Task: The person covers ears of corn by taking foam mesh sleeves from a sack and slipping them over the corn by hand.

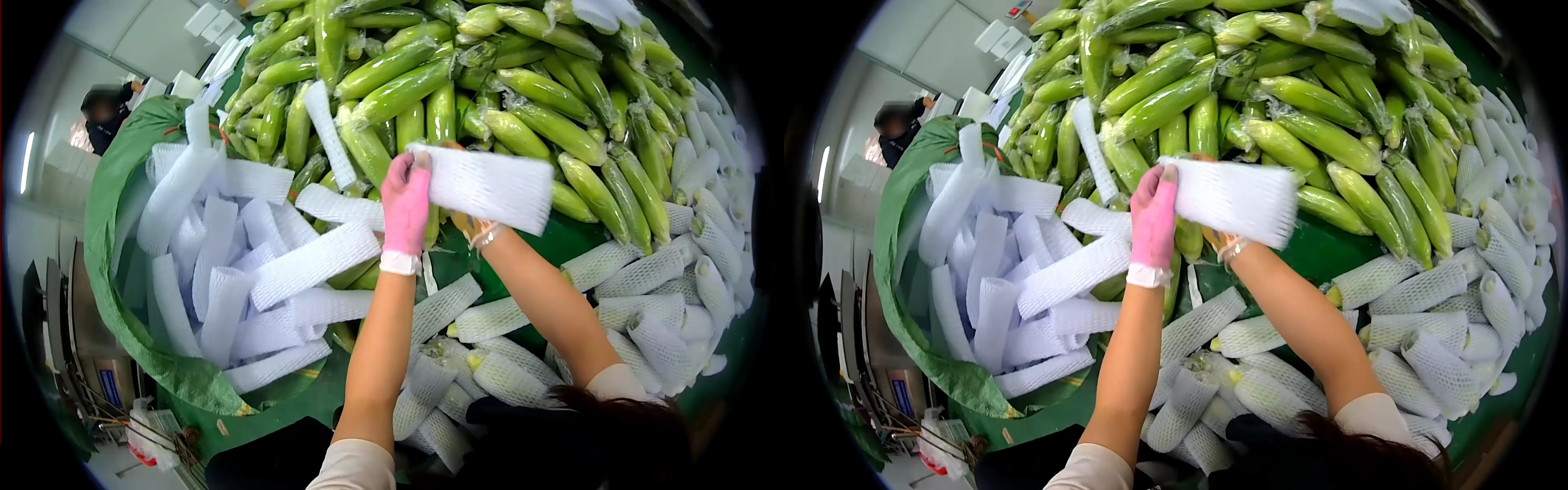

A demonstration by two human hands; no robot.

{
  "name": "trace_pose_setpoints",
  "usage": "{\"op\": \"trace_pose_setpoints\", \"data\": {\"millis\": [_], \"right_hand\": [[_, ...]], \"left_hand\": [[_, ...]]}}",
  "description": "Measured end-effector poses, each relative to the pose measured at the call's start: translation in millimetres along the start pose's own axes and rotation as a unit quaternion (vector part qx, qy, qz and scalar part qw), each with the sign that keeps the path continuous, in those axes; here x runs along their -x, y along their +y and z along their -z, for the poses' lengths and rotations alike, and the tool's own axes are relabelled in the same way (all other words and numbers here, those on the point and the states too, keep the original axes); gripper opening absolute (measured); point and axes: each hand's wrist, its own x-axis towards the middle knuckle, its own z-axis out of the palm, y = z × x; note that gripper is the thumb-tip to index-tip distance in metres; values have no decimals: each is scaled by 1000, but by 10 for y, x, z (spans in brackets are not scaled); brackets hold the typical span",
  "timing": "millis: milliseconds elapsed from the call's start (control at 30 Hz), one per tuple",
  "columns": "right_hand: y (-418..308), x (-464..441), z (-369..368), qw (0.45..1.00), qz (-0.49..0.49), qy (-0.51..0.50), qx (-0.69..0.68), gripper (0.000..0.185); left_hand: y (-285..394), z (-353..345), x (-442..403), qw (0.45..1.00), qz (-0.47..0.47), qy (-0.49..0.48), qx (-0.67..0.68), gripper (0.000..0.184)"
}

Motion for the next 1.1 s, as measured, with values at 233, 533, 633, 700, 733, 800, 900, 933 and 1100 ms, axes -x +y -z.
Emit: {"op": "trace_pose_setpoints", "data": {"millis": [233, 533, 633, 700, 733, 800, 900, 933, 1100], "right_hand": [[-409, -593, -68, 921, 126, 92, 358, 23], [-395, -690, 8, 411, 53, 53, 909, 45], [-283, -438, -218, 452, -9, 64, 890, 41], [-142, -21, -258, 596, 51, 98, 796, 30], [-69, 254, -370, 690, 106, 128, 704, 25], [-185, 523, -753, 831, -55, 97, 545, 18], [-272, 933, -1021, 825, -170, 195, 502, 29], [-305, 1023, -1030, 820, -226, 212, 480, 29], [516, 1565, 150, 818, 27, 265, 510, 19]], "left_hand": [[-357, -35, -1061, 822, -349, 58, -446, 17], [-210, -163, -876, 650, -213, -86, -724, 28], [-1104, 287, -933, 744, -323, 24, -584, 24], [-957, 334, -506, 943, -137, -86, -290, 18], [-582, 291, -181, 913, -199, -111, -338, 16], [-140, 227, 382, 898, -203, -88, -381, 16], [-241, 285, 787, 976, 218, -13, -20, 28], [-289, 346, 879, 980, 193, -32, -37, 27], [-764, 534, 1075, 980, 130, 105, -106, 27]]}}
